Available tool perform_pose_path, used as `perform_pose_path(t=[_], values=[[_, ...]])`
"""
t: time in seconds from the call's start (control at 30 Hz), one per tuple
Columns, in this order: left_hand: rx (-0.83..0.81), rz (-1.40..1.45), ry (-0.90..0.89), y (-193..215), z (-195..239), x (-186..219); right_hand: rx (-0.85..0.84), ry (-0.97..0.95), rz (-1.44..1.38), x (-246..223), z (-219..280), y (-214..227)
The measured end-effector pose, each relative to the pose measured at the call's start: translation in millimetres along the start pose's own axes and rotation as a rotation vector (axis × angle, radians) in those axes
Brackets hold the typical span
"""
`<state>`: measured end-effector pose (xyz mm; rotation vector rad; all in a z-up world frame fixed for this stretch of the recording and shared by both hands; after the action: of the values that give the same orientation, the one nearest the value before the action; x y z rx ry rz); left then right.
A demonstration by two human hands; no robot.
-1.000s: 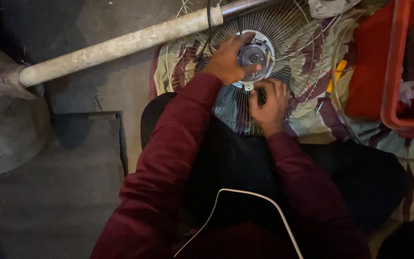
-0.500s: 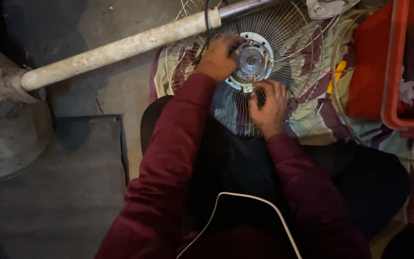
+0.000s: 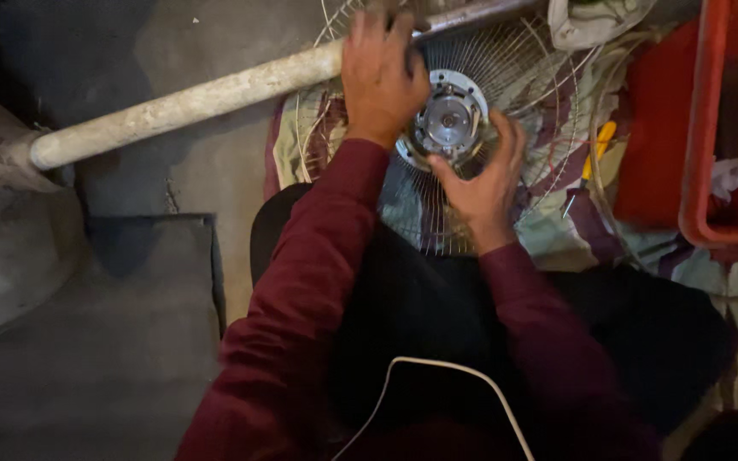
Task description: The person disassembles a standing fan by removing the front grille and motor housing, then reassembles it by reattaching the motor housing and securing the front grille. The person uses a screwdriver to tighten screws and handles the fan blades and motor components.
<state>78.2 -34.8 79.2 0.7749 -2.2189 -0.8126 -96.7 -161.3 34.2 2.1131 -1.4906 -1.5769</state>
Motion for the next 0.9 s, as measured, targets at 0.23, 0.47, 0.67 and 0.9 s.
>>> perform_pose_path(t=[0.23,0.47,0.67,0.9], values=[[-0.229,0.028,0.048,-44.7,-18.3,-40.6,-0.372,0.019,0.073,-21.4,-54.4,-50.6],[-0.207,0.002,0.058,-66.0,-4.8,-49.9,-0.222,0.072,0.126,-23.7,-35.2,-48.5],[-0.064,0.039,-0.012,-37.7,-14.3,-37.3,-0.188,0.167,0.091,-21.9,-40.1,-42.7],[-0.144,0.044,0.002,-25.3,-30.6,-16.8,-0.249,0.167,0.059,-25.8,-45.3,-38.3]])
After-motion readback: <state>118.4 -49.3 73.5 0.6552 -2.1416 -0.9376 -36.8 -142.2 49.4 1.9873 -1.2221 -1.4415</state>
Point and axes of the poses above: each hand's wrist, its own z-axis away from the middle knuckle, its own y-axis out of the back of the hand, x = y × z, the point moved 10 cm from there along -z, towards the middle knuckle, and after that the axes turned 3 degrees about z, right-handed, at the moved point
